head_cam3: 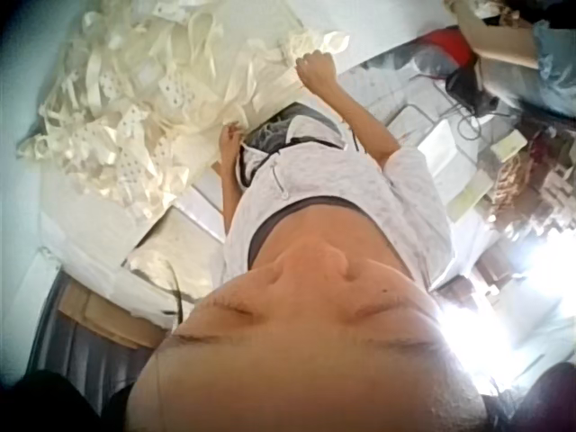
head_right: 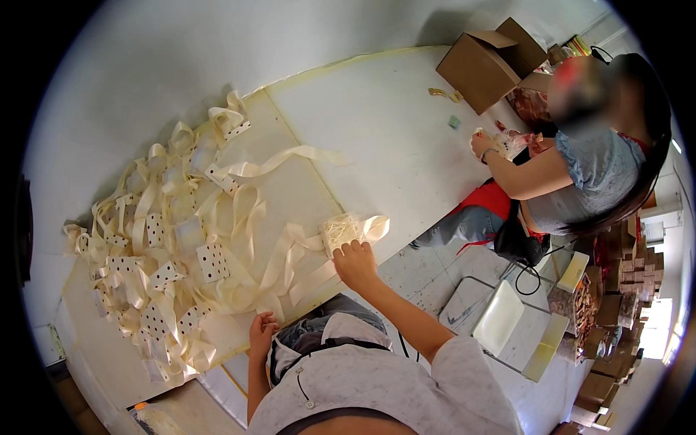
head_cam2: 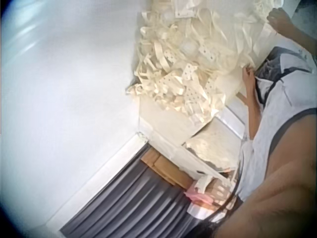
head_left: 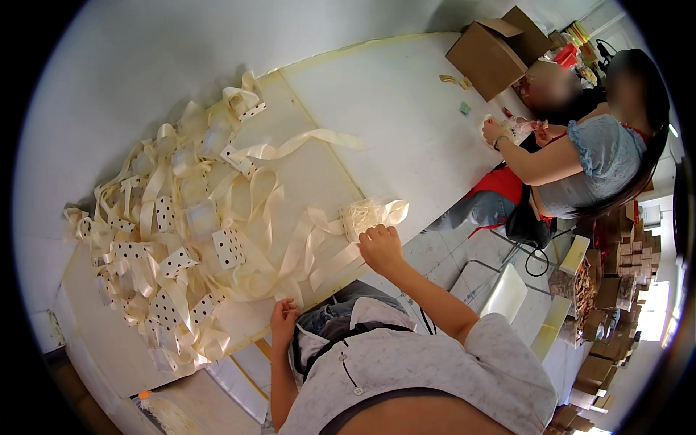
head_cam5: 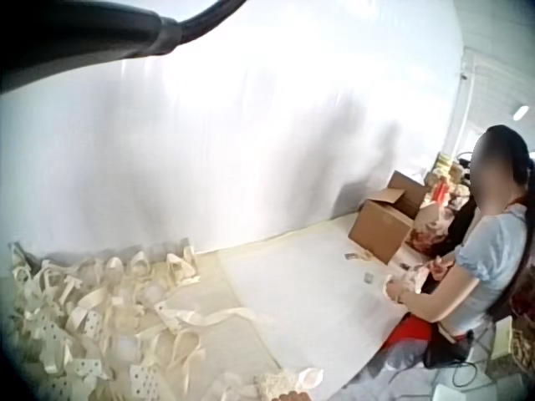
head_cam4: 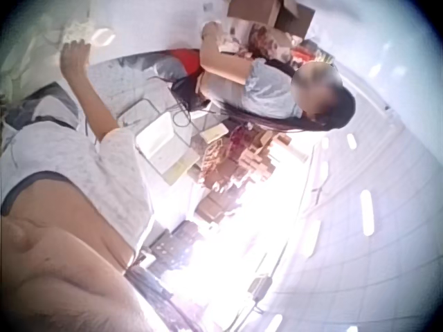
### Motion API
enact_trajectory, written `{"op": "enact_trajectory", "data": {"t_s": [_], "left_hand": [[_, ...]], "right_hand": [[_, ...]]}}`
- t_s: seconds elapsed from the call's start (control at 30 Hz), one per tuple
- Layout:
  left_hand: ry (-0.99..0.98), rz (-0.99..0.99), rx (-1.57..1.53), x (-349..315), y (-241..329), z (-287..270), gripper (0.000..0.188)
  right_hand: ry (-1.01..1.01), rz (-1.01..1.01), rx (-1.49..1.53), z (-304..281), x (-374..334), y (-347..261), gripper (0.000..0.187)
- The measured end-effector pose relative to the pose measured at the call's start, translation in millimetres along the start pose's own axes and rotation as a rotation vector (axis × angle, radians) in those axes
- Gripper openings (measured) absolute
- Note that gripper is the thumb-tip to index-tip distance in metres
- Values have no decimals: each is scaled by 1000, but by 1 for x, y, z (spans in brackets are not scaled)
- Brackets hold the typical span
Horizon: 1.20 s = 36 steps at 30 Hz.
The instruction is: The person repeatedly picks small white boxes with polka-dotted ribbons from a table and inserts handfuls of shredded paper filler into each box. The person places the filled boxes back on the table. Another person works nearby at a separate table.
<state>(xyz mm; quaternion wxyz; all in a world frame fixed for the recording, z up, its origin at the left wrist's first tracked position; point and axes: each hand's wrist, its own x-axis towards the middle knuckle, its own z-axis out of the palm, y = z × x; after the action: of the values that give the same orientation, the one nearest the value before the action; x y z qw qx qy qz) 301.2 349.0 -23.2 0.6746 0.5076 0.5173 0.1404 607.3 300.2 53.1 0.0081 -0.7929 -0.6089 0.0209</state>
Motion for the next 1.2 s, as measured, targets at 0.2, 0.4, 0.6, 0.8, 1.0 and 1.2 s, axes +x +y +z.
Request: {"op": "enact_trajectory", "data": {"t_s": [0.2,0.4,0.6,0.8,1.0,1.2], "left_hand": [[31,-17,9,-6,-2,-1,29],[84,-20,72,-17,4,4,30],[180,-34,148,-36,-4,3,29],[264,-52,214,-58,-20,7,25],[373,-49,268,-70,-15,12,22],[624,27,364,-79,-22,0,28]], "right_hand": [[316,-22,-51,17,-2,61,6],[127,75,-376,8,39,179,3],[-76,459,-418,16,63,295,18],[-39,395,-470,60,58,403,32],[497,373,-180,26,72,249,46],[189,-176,466,60,26,42,34]]}}
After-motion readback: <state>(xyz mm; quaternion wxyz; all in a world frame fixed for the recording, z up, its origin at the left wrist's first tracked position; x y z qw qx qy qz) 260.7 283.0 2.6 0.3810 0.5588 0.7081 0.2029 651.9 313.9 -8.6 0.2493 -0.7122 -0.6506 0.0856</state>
